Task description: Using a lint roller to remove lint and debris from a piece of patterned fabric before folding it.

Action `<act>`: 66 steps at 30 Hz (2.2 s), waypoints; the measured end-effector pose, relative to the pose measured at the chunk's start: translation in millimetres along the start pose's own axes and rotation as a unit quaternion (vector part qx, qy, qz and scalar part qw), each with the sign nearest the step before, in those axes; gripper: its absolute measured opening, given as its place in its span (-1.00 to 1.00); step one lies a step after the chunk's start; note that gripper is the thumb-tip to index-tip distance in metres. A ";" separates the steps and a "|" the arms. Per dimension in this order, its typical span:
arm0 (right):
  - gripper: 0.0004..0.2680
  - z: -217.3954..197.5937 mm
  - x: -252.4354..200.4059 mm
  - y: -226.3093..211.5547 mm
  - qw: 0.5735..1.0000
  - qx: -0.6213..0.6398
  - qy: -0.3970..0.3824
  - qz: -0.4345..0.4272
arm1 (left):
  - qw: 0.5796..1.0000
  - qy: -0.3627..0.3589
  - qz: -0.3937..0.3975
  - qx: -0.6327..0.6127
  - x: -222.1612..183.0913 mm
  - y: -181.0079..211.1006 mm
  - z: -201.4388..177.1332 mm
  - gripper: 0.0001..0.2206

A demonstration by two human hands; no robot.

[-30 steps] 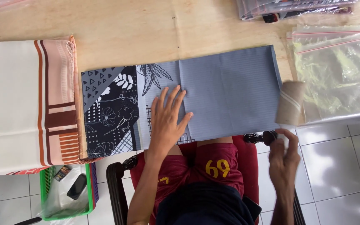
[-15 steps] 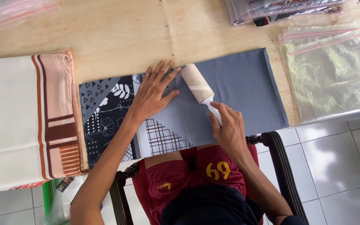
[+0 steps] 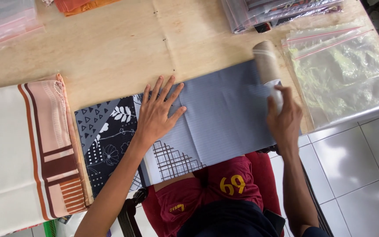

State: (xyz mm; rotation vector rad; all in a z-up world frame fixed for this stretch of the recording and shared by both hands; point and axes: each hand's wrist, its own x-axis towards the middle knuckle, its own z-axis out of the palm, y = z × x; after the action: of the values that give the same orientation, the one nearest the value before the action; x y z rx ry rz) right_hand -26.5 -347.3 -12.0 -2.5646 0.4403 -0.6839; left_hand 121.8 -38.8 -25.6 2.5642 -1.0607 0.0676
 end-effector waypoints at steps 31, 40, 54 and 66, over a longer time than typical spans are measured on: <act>-0.82 13.1 15.7 24.0 0.999 -0.028 0.021 0.034 | 0.999 -0.011 -0.035 -0.014 -3.9 -3.3 3.5 -0.39; -0.86 38.7 -39.6 -68.8 0.989 0.059 -0.127 -0.045 | 0.999 -0.006 -0.036 -0.015 -2.0 -1.8 0.4 -0.37; -0.83 15.2 19.4 27.6 1.000 -0.024 0.012 0.015 | 0.999 -0.017 -0.041 -0.015 -3.3 -1.5 -1.7 -0.38; -0.79 63.1 -47.1 -76.3 0.991 0.065 -0.094 -0.070 | 0.995 0.098 -0.009 -0.024 -2.0 -49.3 3.1 -0.84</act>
State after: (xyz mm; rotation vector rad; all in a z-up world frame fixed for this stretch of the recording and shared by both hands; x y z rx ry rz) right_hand -17.8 -242.0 -41.6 -2.5232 0.1493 -0.4939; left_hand 154.1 -6.4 -44.3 2.4646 -0.9547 0.2795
